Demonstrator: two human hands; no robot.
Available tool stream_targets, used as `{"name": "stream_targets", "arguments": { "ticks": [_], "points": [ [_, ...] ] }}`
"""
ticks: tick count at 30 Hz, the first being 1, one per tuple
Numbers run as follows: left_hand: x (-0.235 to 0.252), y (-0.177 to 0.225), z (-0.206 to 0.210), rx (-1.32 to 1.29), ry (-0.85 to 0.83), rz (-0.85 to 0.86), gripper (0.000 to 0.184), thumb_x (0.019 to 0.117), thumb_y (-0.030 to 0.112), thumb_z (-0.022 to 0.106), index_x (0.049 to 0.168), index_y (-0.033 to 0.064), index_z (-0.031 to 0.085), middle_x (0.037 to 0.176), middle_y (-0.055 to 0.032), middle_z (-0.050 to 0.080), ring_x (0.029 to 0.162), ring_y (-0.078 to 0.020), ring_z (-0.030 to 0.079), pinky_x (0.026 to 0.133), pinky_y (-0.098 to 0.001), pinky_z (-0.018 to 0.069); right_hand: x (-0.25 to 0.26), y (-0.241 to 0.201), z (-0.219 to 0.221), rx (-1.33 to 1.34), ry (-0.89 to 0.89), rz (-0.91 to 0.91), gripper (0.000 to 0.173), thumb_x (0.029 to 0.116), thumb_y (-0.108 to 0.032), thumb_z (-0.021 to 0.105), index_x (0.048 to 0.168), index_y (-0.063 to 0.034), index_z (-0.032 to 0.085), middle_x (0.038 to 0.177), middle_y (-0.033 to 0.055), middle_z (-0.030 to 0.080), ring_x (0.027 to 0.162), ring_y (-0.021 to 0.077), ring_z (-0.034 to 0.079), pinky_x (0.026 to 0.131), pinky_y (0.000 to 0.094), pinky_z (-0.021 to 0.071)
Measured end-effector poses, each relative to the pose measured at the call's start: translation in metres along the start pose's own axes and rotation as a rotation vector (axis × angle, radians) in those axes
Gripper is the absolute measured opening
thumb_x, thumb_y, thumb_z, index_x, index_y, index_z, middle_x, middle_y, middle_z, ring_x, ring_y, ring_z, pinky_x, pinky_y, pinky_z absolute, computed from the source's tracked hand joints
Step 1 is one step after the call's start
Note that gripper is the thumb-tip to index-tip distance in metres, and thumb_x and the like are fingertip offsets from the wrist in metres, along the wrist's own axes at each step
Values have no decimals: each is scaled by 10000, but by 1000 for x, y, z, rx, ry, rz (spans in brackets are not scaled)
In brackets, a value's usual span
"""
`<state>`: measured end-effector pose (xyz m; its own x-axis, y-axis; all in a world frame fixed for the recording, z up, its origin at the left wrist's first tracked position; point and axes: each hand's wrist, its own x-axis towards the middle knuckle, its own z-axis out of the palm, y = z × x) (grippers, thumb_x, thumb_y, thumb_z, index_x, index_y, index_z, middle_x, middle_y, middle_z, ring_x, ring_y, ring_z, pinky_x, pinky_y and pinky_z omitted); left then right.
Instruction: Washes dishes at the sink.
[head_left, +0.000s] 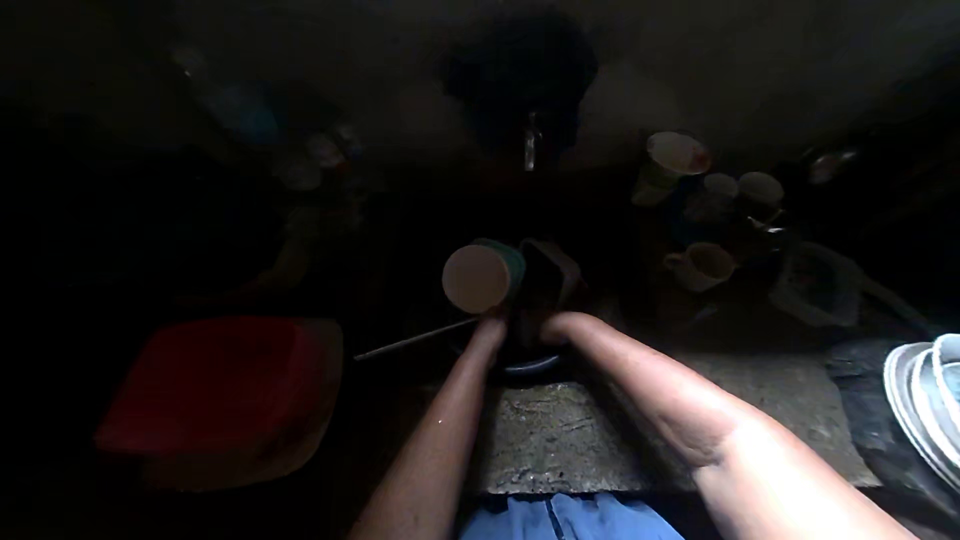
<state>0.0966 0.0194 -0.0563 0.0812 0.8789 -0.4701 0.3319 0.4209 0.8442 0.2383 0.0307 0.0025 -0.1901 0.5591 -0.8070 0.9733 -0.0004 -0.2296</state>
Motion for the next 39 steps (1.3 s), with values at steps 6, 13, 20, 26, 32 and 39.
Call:
{"name": "stream_targets", "arguments": {
  "ticks": [6,13,20,26,32,39],
  "points": [
    [2,1,-2,135,-83,76,383,1103,231,452,1363,-26,566,1333,-199,603,1214,-240,578,1058,-400,451,0,1,39,6,371,-299,423,1026,-109,565,1424,33,540,1457,265,535,1384,424,489,1146,581,395],
    [-1,1,1,273,-85,52,425,1052,341,572,1311,5,598,1216,-171,655,1101,-241,641,983,-436,510,11,13,14,103,119,-413,339,1054,-103,543,1353,48,584,1340,271,604,1262,390,580,1096,554,431],
    [-15,11,-2,492,-147,26,474,994,251,642,1405,34,552,1351,-191,614,1262,-296,593,1085,-497,459,11,-12,9,124,166,9,492,1059,-248,549,1428,77,516,1513,287,472,1435,439,422,1167,602,339],
    [-18,23,-3,662,-272,-55,464,1019,274,607,1386,-4,552,1351,-226,601,1268,-337,582,1080,-520,445,69,0,28,807,275,56,376,1091,-134,482,1397,79,525,1385,211,579,1267,240,563,1085,343,440],
    [-12,13,2,634,-270,20,426,1034,206,568,1396,-17,544,1367,-237,587,1284,-348,564,1094,-527,428,27,-17,33,703,334,-40,414,1077,-152,507,1417,84,517,1455,268,534,1379,350,504,1162,479,389],
    [-11,10,0,572,-180,67,382,1044,206,565,1344,-30,584,1338,-230,610,1272,-321,578,1097,-478,436,1,2,15,34,100,-139,372,1066,-89,499,1402,65,533,1408,277,554,1325,405,525,1112,560,399]
  ]
}}
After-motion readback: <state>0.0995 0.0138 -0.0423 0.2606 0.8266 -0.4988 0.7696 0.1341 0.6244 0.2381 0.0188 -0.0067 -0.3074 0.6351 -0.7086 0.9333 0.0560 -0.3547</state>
